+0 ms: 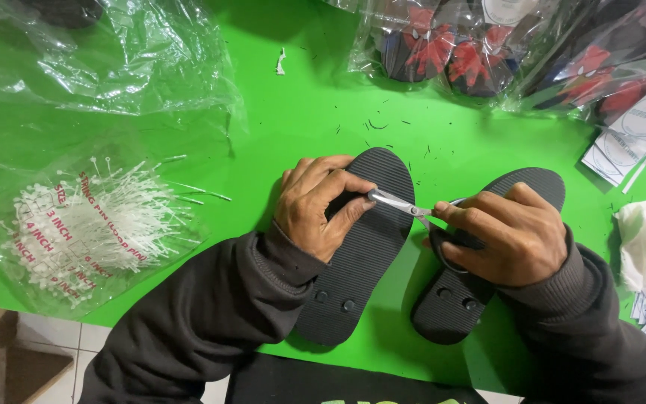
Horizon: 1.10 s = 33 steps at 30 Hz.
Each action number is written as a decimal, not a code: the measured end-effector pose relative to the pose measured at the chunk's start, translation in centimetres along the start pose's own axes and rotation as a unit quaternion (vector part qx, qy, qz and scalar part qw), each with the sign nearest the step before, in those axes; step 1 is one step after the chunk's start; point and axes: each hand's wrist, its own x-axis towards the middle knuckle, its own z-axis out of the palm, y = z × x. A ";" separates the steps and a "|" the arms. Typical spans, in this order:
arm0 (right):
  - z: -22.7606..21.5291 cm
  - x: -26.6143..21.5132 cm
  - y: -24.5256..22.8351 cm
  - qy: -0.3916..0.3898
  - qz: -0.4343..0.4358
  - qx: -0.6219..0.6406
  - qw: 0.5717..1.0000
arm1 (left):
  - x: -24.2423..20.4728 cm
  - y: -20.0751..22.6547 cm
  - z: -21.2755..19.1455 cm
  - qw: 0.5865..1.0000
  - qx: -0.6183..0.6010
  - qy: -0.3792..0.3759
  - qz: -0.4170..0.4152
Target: The person trims excess material from the edges of a pair of black flip-flops using scissors. They then wipe the flip-flops with a white cloth and cut a white plastic string pin with the scissors.
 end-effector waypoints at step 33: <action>0.9 -0.8 0.8 -0.006 0.030 0.066 0.997 | 0.3 0.3 -0.2 1.000 -0.007 -0.006 -0.006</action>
